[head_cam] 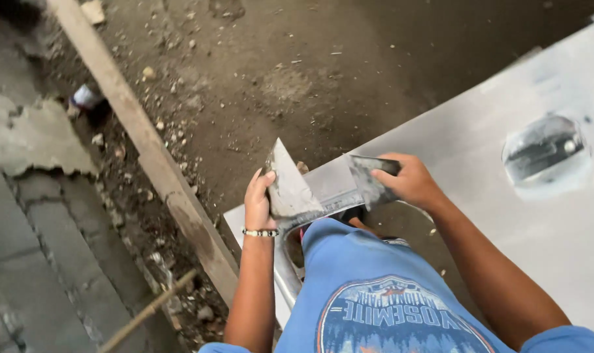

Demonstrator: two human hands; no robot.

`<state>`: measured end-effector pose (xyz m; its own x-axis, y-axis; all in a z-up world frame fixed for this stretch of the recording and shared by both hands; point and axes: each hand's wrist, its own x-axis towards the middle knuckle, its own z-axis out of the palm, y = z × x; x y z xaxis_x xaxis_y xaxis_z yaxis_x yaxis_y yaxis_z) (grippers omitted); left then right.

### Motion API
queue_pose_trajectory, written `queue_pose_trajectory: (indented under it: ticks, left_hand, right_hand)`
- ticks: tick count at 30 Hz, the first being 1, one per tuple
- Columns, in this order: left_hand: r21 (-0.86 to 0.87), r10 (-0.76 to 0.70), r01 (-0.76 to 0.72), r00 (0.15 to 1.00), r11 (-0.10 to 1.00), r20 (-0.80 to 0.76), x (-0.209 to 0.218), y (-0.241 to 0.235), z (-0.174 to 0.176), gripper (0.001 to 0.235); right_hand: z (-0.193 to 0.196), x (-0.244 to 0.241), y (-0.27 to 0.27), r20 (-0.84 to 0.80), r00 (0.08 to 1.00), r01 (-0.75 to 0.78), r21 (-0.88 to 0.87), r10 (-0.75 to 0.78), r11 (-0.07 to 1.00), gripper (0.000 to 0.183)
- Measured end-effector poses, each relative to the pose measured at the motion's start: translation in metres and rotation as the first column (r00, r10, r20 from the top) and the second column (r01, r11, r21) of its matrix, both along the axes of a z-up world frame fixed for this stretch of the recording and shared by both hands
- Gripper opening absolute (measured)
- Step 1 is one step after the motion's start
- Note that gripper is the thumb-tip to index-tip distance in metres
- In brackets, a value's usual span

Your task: Applying and smoothing body filler on a car door panel around the handle area followed by sanding.

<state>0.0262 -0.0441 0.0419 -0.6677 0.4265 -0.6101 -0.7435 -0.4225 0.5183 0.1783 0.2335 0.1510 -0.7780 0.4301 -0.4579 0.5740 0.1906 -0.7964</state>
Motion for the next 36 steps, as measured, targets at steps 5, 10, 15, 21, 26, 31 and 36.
queue_pose_trajectory:
  ticks: [5, 10, 15, 21, 26, 31, 36]
  left_hand:
    - [-0.099, 0.270, -0.262, 0.960, 0.960, 0.076, 0.088, -0.023, -0.011, 0.041]
    - [-0.077, 0.370, -0.362, 0.915, 0.929, 0.162, 0.160, -0.027, 0.006, 0.041]
    - [-0.150, 0.348, -0.320, 0.907, 0.936, 0.237, 0.173, -0.035, -0.009, 0.041]
    - [-0.050, 0.290, -0.286, 0.933, 0.957, 0.214, 0.165, -0.052, -0.049, 0.035]
    - [-0.025, 0.176, -0.174, 0.977, 0.984, 0.121, 0.140, -0.063, -0.088, 0.029]
    - [-0.036, 0.067, -0.068, 0.998, 0.997, -0.020, 0.110, -0.065, -0.092, 0.025]
    - [-0.075, 0.072, -0.076, 0.996, 0.994, -0.060, 0.102, -0.076, -0.101, 0.027]
  right_hand:
    - [0.021, -0.046, -0.010, 0.017, 0.892, -0.427, 0.364, 0.452, 0.828, 0.021]
    - [-0.022, -0.048, -0.016, 0.276, 0.645, -0.658, 0.675, 0.712, 0.335, 0.027]
    - [-0.052, -0.054, -0.030, 0.282, 0.576, -0.596, 0.787, 0.768, 0.158, 0.032]
    - [-0.072, -0.042, -0.058, 0.232, 0.624, -0.551, 0.808, 0.746, 0.209, 0.030]
    - [-0.079, -0.039, -0.081, 0.248, 0.674, -0.564, 0.781, 0.696, 0.268, 0.035]
    - [-0.098, -0.011, -0.100, 0.300, 0.666, -0.598, 0.762, 0.683, 0.250, 0.037]
    - [-0.080, 0.033, -0.143, 0.343, 0.653, -0.633, 0.736, 0.675, 0.238, 0.040]
